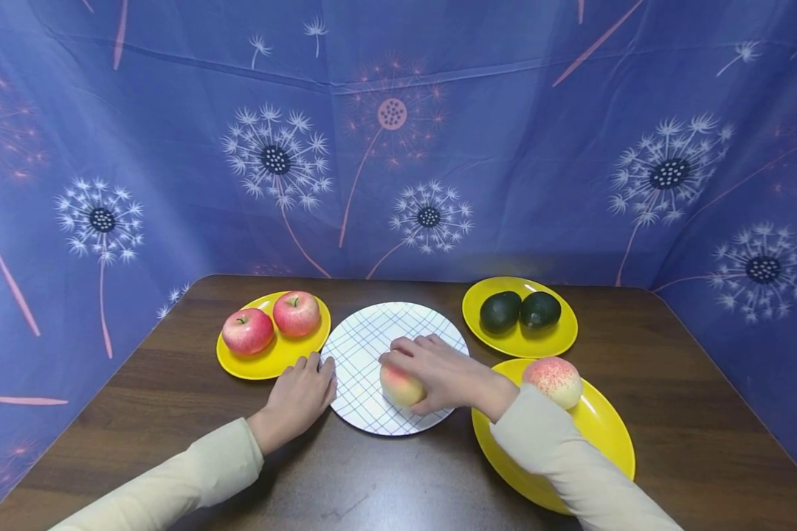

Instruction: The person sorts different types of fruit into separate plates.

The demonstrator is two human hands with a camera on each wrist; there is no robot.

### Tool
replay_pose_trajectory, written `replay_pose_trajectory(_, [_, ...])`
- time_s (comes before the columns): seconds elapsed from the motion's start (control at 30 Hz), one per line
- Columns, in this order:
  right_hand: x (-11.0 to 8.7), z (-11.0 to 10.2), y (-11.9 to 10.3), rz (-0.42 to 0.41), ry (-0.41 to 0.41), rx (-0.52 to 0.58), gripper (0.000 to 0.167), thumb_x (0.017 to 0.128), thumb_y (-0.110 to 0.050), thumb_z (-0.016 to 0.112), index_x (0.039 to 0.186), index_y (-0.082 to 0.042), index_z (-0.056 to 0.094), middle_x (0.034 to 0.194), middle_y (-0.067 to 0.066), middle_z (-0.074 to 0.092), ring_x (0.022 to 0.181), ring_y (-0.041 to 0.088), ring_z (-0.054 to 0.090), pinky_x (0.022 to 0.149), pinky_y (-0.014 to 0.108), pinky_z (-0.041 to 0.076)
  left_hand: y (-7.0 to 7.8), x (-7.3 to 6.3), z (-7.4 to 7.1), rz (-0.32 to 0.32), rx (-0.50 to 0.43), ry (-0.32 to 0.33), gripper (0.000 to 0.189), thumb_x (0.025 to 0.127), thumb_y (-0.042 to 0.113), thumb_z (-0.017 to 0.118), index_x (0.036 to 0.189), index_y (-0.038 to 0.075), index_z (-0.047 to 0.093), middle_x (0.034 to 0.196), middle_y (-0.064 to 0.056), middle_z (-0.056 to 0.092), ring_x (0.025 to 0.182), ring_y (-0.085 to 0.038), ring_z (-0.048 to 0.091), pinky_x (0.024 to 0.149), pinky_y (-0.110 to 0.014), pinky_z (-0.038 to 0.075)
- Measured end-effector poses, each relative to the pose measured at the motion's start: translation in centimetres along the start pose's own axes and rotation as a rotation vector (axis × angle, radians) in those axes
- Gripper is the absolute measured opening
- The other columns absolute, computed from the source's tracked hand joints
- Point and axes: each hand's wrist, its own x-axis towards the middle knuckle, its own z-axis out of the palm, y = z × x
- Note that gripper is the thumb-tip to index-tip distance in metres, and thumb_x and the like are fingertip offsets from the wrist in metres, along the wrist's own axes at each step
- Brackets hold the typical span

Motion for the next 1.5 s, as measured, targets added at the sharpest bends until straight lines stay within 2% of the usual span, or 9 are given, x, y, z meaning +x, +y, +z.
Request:
replay_pose_trajectory(0.23, [-1.3, -0.4, 0.7, 0.038, 0.000, 0.003, 0.077, 0.061, -0.034, 0.082, 0.128, -0.021, 0.047, 0.126, 0.000, 0.046, 0.109, 0.021, 0.047, 0.093, 0.044, 0.037, 0.0, -0.1, 0.0, 0.007, 0.003, 0.015, 0.043, 0.084, 0.036, 0.059, 0.114, 0.005, 0.060, 0.093, -0.013, 0.060, 0.071, -0.021, 0.051, 0.062, -0.030, 0.051])
replay_pose_trajectory(0.43, [-2.5, -0.8, 1.4, 0.051, 0.030, -0.018, 0.077, 0.059, -0.034, 0.083, 0.126, -0.019, 0.048, 0.123, -0.001, 0.048, 0.104, 0.019, 0.048, 0.089, 0.041, 0.040, 0.0, -0.1, 0.0, 0.006, -0.003, 0.014, 0.042, 0.084, 0.036, 0.059, 0.113, 0.005, 0.060, 0.092, -0.012, 0.060, 0.071, -0.021, 0.051, 0.062, -0.030, 0.051])
replay_pose_trajectory(0.67, [-4.1, -1.3, 2.2, 0.101, 0.039, -0.034, 0.078, 0.057, -0.031, 0.084, 0.126, -0.021, 0.048, 0.121, -0.001, 0.048, 0.106, 0.020, 0.048, 0.091, 0.042, 0.038, 0.0, -0.1, -0.1, 0.007, 0.004, 0.014, 0.043, 0.084, 0.037, 0.060, 0.113, 0.005, 0.060, 0.093, -0.013, 0.060, 0.071, -0.021, 0.052, 0.064, -0.031, 0.052])
replay_pose_trajectory(0.8, [-4.9, -1.6, 2.7, 0.093, 0.055, -0.041, 0.078, 0.055, -0.029, 0.085, 0.124, -0.018, 0.050, 0.119, 0.002, 0.049, 0.106, 0.022, 0.048, 0.089, 0.044, 0.038, 0.0, -0.2, -0.1, 0.004, 0.006, 0.009, 0.044, 0.084, 0.038, 0.060, 0.114, 0.005, 0.060, 0.094, -0.013, 0.060, 0.072, -0.021, 0.052, 0.066, -0.031, 0.053])
replay_pose_trajectory(1.07, [-6.4, -2.0, 3.1, 0.137, 0.060, -0.026, 0.075, 0.054, -0.028, 0.084, 0.121, -0.022, 0.051, 0.119, -0.003, 0.048, 0.102, 0.017, 0.048, 0.088, 0.044, 0.038, 0.0, -0.1, -0.2, 0.002, 0.008, -0.014, 0.045, 0.084, 0.038, 0.059, 0.116, 0.006, 0.059, 0.094, -0.012, 0.060, 0.071, -0.021, 0.051, 0.065, -0.030, 0.053])
replay_pose_trajectory(1.5, [-8.0, -2.5, 3.5, 0.141, 0.049, -0.041, 0.072, 0.055, -0.028, 0.085, 0.118, -0.023, 0.051, 0.116, -0.006, 0.048, 0.101, 0.019, 0.050, 0.087, 0.048, 0.039, 0.0, -0.2, -0.4, 0.004, 0.015, -0.012, 0.046, 0.084, 0.039, 0.060, 0.116, 0.006, 0.059, 0.096, -0.012, 0.060, 0.071, -0.021, 0.051, 0.066, -0.030, 0.053])
